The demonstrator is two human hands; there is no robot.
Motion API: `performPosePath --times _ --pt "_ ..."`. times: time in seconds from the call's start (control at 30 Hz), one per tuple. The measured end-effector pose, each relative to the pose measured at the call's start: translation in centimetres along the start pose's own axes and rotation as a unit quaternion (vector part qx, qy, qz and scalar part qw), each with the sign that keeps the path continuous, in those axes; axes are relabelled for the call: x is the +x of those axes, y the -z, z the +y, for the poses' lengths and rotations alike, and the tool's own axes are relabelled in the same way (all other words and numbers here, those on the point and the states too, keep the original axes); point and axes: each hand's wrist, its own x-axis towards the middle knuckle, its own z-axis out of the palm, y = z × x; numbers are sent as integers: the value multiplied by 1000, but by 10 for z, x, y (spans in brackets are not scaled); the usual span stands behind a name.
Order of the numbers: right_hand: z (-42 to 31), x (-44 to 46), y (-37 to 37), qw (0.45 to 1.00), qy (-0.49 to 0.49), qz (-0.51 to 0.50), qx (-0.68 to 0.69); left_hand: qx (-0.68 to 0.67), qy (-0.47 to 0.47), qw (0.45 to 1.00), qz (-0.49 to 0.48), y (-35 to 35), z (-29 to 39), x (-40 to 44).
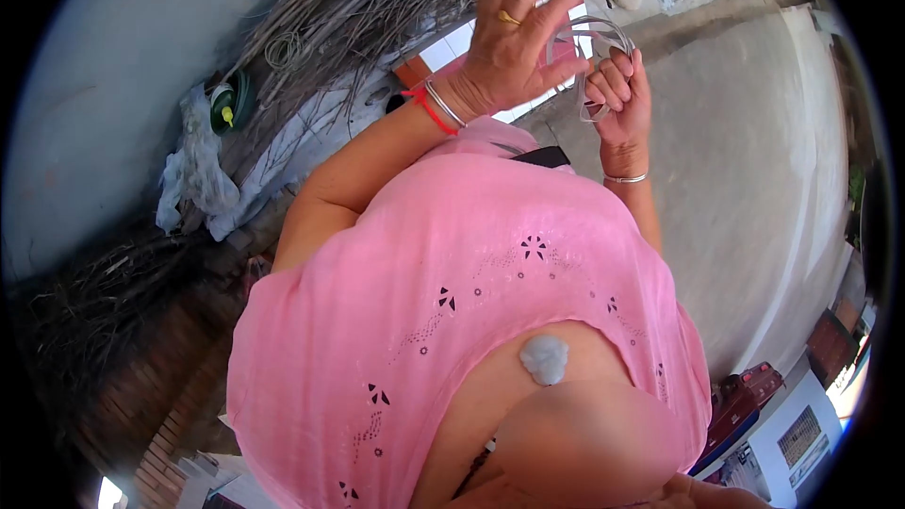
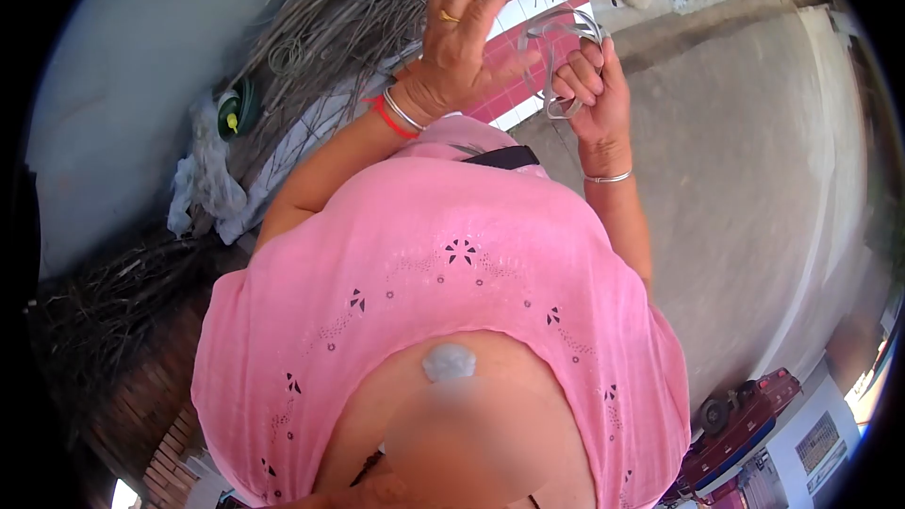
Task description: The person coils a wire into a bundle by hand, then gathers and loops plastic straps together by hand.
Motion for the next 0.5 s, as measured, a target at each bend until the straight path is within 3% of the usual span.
performPosePath --times 0.03,0.17,0.27,0.3,0.33,0.4,0.43,0.5 --pt "2 0 -3 999 7 15 -30 -60 0 998 -37 -6 10 -1" --pt "10 -2 -15 997 8 29 -70 -58 164 983 -57 -29 10 -8" --pt "10 -3 -13 988 -34 14 -147 -104 264 950 -132 -42 -18 -20" --pt "14 -5 -14 987 -50 8 -154 -134 313 926 -163 -40 -15 -21" --pt "19 -8 -17 985 -65 2 -161 -266 375 863 -210 -42 -19 -26" --pt "25 -11 -19 983 -86 0 -165 -508 464 667 -286 -51 -36 -37" --pt "27 -11 -18 983 -92 3 -161 -548 420 661 -293 -53 -41 -40" --pt "26 -10 -13 985 -84 12 -148 -515 466 660 -285 -46 -41 -37"
